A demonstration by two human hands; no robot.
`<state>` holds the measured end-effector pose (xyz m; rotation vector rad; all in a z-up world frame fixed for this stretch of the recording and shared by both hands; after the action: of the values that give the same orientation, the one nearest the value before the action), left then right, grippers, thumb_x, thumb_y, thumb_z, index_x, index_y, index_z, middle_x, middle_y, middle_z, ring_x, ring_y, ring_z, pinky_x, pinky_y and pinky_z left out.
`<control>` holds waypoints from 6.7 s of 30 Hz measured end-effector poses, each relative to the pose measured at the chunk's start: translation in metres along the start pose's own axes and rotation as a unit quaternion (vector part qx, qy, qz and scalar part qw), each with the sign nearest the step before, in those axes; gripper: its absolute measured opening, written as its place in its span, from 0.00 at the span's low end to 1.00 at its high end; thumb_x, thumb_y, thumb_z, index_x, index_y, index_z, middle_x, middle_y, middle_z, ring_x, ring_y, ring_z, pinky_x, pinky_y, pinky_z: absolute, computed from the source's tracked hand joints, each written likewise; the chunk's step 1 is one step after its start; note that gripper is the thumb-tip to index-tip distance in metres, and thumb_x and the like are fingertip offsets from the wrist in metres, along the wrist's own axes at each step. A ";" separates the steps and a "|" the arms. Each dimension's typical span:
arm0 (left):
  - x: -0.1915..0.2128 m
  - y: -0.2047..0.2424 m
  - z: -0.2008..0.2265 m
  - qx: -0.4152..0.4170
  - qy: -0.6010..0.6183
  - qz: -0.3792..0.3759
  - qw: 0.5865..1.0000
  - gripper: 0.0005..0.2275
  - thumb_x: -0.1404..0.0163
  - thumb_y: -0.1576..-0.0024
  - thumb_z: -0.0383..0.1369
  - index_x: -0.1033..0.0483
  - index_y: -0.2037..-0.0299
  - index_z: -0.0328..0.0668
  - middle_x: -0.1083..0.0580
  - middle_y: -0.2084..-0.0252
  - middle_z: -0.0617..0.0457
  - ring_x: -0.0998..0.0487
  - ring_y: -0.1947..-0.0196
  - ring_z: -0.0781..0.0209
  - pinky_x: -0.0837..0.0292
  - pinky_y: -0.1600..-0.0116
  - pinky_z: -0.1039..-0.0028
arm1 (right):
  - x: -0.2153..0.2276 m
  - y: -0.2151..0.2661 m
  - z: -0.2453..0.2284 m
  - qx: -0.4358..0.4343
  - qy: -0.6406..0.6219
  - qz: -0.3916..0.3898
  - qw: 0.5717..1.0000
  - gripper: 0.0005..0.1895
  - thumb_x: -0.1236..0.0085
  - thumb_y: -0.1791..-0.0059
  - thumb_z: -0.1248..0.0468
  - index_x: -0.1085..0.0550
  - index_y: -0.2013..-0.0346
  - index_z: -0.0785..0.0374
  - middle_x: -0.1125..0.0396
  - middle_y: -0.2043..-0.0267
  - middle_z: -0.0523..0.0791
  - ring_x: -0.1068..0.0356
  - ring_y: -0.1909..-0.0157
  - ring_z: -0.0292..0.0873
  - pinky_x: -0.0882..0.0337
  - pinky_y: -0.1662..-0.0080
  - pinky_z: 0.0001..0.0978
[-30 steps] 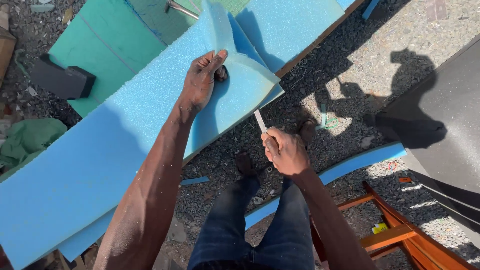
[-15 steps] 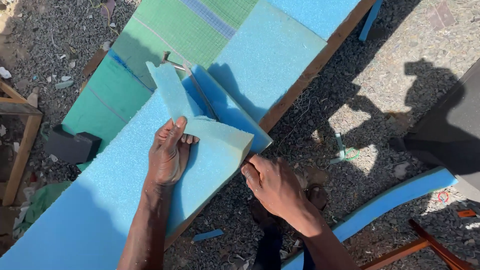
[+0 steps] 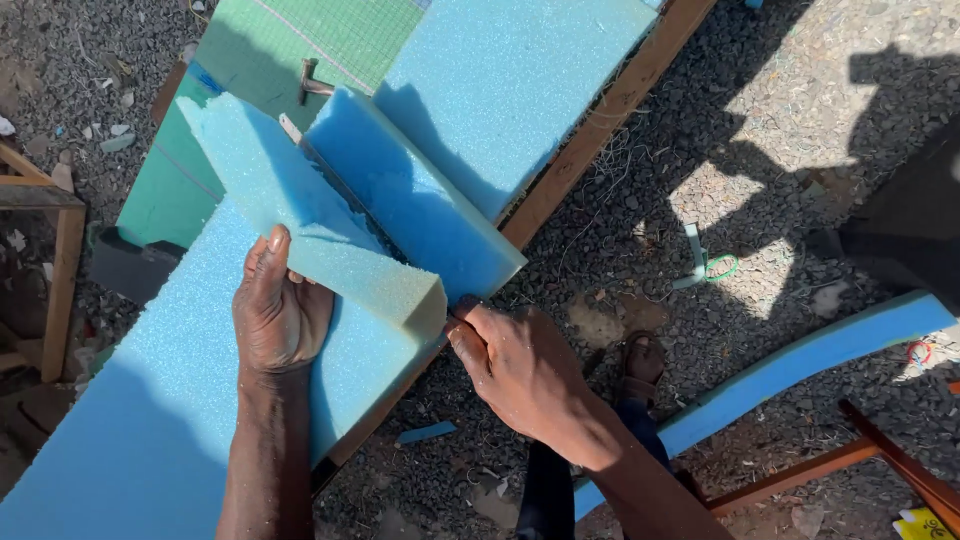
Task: Cutting blue foam strips to size and applying them to a furniture frame.
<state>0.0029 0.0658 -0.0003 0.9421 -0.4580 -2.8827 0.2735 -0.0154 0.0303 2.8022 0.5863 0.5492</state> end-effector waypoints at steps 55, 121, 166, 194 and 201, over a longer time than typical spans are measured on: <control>-0.047 0.010 0.034 -0.074 0.208 -0.004 0.975 0.28 0.50 0.42 0.35 0.42 0.31 0.47 0.33 0.36 0.44 0.32 0.36 0.45 0.34 0.29 0.49 | -0.091 0.124 0.024 -0.295 -0.102 -0.118 0.943 0.24 0.54 0.48 0.44 0.26 0.42 0.45 0.27 0.73 0.39 0.28 0.71 0.40 0.32 0.62 0.44; -0.003 0.177 0.148 0.228 -0.383 0.388 0.806 0.14 0.36 0.47 0.45 0.16 0.54 0.52 0.19 0.61 0.60 0.18 0.64 0.69 0.19 0.54 0.79 | -0.081 0.108 0.010 -0.025 0.001 -0.123 0.992 0.14 0.57 0.43 0.52 0.24 0.62 0.52 0.27 0.79 0.37 0.28 0.81 0.35 0.32 0.75 0.30; 0.082 0.194 0.153 0.130 -0.150 0.212 0.957 0.16 0.36 0.43 0.38 0.19 0.49 0.40 0.17 0.55 0.45 0.13 0.59 0.48 0.14 0.50 0.52 | -0.151 0.118 -0.019 -0.031 -0.140 -0.184 0.972 0.19 0.61 0.38 0.59 0.26 0.65 0.64 0.34 0.85 0.44 0.31 0.83 0.39 0.27 0.72 0.34; 0.159 0.192 0.126 0.126 0.068 0.117 0.983 0.19 0.36 0.42 0.35 0.21 0.41 0.41 0.19 0.43 0.44 0.16 0.48 0.41 0.18 0.40 0.43 | -0.220 0.145 -0.066 -0.095 -0.160 -0.163 0.969 0.13 0.56 0.43 0.69 0.23 0.57 0.74 0.31 0.86 0.51 0.28 0.86 0.45 0.29 0.79 0.33; 0.156 0.201 0.134 0.115 0.027 0.129 0.985 0.23 0.34 0.44 0.36 0.22 0.39 0.42 0.19 0.43 0.47 0.15 0.48 0.44 0.17 0.41 0.43 | -0.252 0.060 -0.055 -0.011 -0.152 -0.137 0.979 0.14 0.57 0.40 0.67 0.22 0.58 0.68 0.33 0.85 0.47 0.34 0.85 0.40 0.35 0.78 0.33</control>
<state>-0.2065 -0.1165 0.0747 0.9112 -0.8536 -2.6034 0.0571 -0.1681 0.0187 2.6457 0.8682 0.0709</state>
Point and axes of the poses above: each hand's wrist, its own y-axis away from the middle knuckle, its own x-axis out of the back of the hand, z = x × y, the point moved 7 cm from there along -y, towards the middle knuckle
